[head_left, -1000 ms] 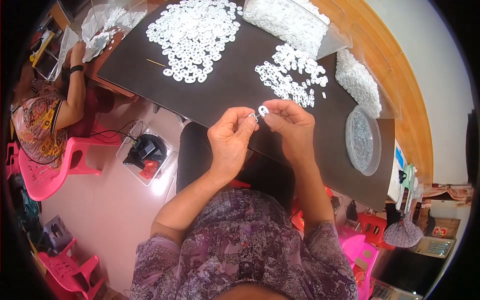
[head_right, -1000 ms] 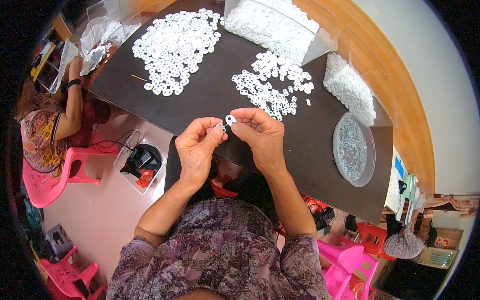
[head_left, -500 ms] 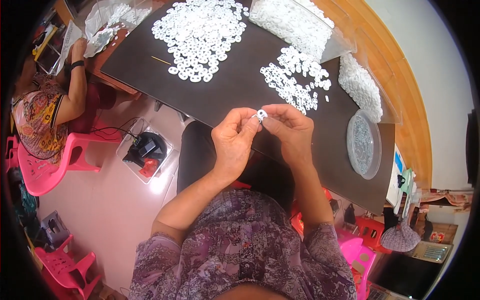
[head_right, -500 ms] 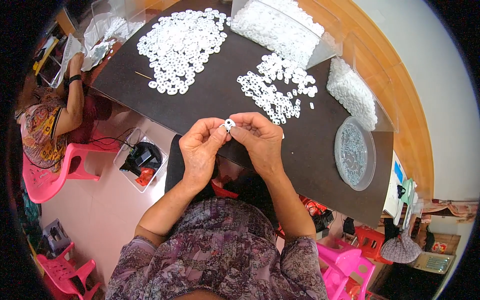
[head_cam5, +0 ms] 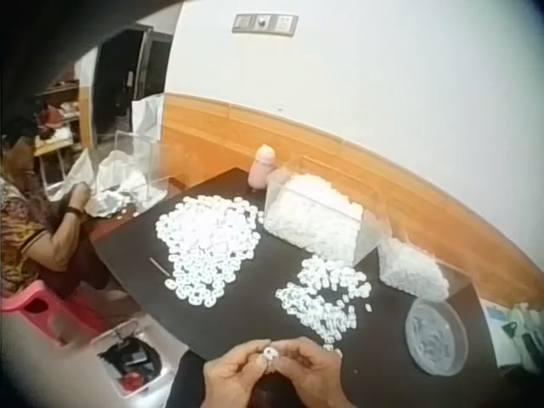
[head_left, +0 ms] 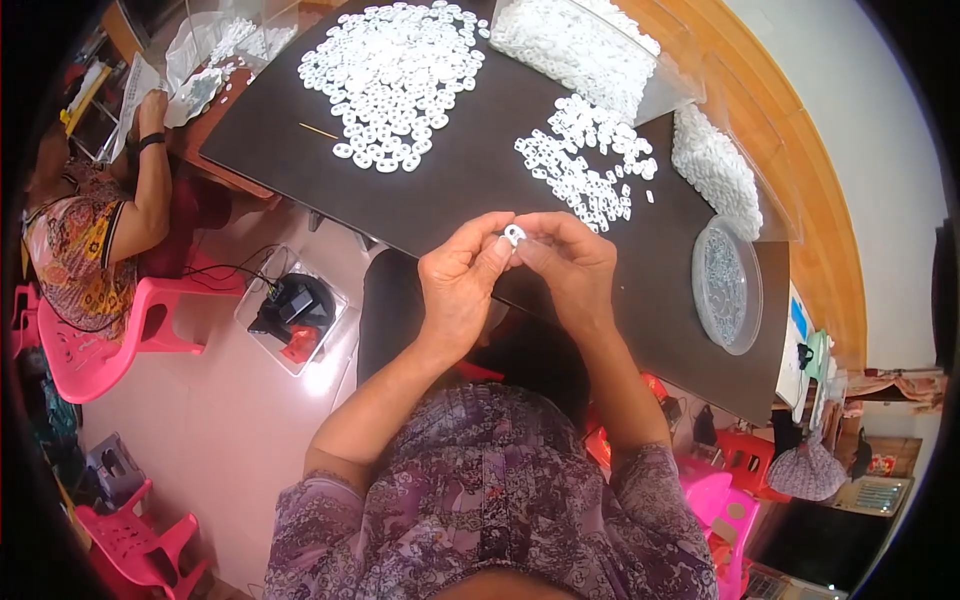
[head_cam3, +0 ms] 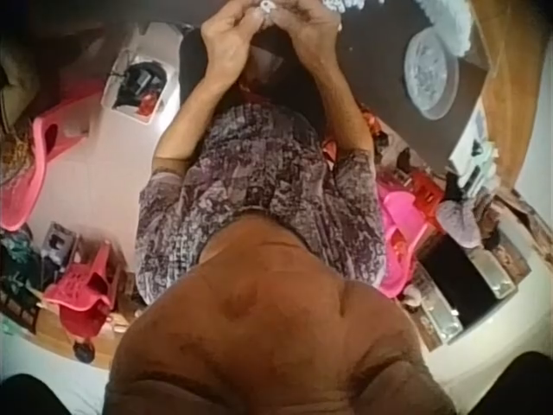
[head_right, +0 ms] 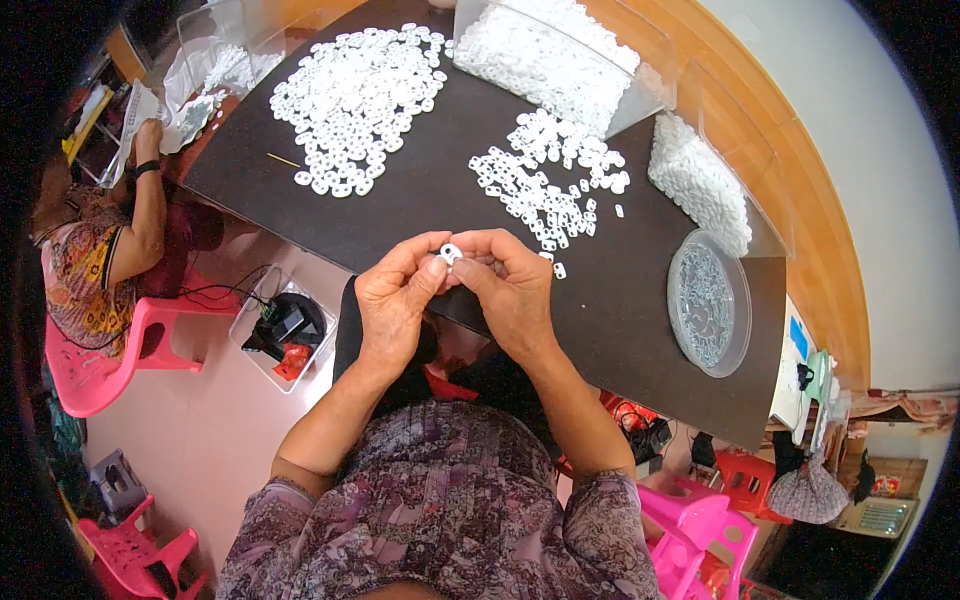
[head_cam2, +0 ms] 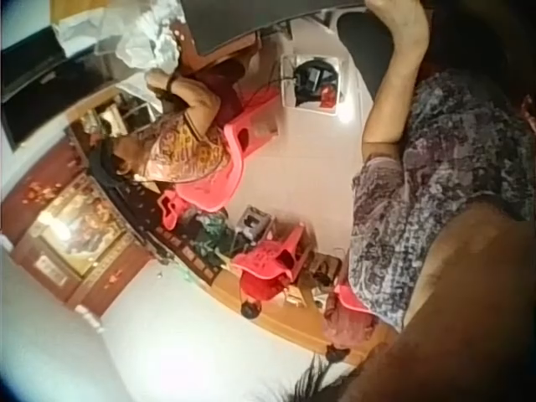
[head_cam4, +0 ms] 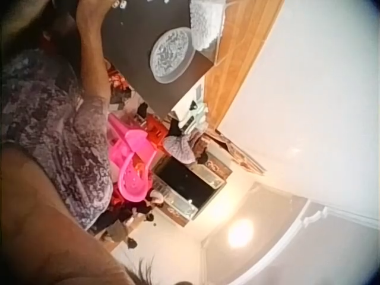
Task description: Assembling small white plastic components by pressing two pieces together by hand.
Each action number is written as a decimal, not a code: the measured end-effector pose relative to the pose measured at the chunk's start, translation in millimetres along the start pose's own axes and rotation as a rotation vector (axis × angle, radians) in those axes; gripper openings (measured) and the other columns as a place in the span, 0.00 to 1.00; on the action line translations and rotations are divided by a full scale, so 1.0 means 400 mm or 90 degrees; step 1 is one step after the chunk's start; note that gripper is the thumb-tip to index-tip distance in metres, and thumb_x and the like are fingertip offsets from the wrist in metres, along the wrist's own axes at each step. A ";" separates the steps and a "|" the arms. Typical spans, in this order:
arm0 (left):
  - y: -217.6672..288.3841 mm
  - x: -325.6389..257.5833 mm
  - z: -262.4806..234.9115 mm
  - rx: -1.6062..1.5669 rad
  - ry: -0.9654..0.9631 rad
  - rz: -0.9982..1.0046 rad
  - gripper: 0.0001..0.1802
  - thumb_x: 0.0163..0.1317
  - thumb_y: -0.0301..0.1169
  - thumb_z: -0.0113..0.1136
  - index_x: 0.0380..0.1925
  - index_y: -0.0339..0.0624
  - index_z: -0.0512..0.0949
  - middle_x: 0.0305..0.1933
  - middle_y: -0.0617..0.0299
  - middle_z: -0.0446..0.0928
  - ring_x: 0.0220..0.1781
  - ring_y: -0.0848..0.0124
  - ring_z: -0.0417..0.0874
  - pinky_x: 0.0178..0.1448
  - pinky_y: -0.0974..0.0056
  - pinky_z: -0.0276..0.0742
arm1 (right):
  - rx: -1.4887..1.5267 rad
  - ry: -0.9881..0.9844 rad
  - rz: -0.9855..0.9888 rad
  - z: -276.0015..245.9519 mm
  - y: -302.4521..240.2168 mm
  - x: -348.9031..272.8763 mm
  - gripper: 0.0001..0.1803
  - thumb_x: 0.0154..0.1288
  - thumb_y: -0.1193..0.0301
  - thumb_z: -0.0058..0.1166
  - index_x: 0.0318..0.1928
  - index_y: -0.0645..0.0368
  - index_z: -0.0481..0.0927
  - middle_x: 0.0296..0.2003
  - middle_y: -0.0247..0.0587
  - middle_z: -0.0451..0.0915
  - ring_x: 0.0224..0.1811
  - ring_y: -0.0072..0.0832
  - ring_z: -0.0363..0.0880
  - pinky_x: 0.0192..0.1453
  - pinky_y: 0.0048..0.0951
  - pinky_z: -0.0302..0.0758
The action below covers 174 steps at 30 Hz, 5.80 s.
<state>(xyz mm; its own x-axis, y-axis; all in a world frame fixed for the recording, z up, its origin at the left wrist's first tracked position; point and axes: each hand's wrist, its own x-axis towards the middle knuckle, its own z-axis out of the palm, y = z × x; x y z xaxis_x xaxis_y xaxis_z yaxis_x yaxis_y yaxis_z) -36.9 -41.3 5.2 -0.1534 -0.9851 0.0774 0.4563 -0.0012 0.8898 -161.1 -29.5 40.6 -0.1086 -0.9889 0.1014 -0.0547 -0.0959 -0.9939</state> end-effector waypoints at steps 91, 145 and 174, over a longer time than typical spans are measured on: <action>0.022 -0.020 0.011 -0.154 0.084 0.064 0.10 0.66 0.29 0.53 0.39 0.30 0.77 0.35 0.63 0.77 0.35 0.81 0.75 0.41 0.76 0.71 | -0.310 0.121 -0.393 0.072 0.025 -0.030 0.13 0.52 0.77 0.61 0.39 0.65 0.77 0.30 0.39 0.77 0.25 0.28 0.69 0.28 0.26 0.66; 0.058 -0.036 0.036 -0.007 0.092 0.158 0.10 0.65 0.29 0.54 0.40 0.32 0.77 0.38 0.64 0.77 0.37 0.83 0.72 0.43 0.77 0.67 | -0.335 0.136 -0.507 0.072 0.011 -0.021 0.09 0.59 0.75 0.56 0.38 0.65 0.75 0.29 0.43 0.76 0.25 0.34 0.69 0.26 0.29 0.65; -0.010 0.028 0.010 0.161 0.133 0.385 0.08 0.64 0.27 0.54 0.35 0.32 0.76 0.26 0.63 0.71 0.27 0.77 0.69 0.29 0.73 0.65 | -0.438 0.182 -0.590 0.091 0.067 0.029 0.11 0.52 0.79 0.56 0.38 0.66 0.73 0.27 0.42 0.72 0.23 0.35 0.66 0.23 0.31 0.61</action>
<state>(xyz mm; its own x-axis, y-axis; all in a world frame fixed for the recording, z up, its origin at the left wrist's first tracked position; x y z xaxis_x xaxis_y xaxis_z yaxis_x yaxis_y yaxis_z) -44.2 -51.7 4.2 0.2476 -0.8124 0.5279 0.1853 0.5745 0.7972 -127.5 -47.6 13.7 0.0400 -0.5057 0.8618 -0.7408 -0.5938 -0.3141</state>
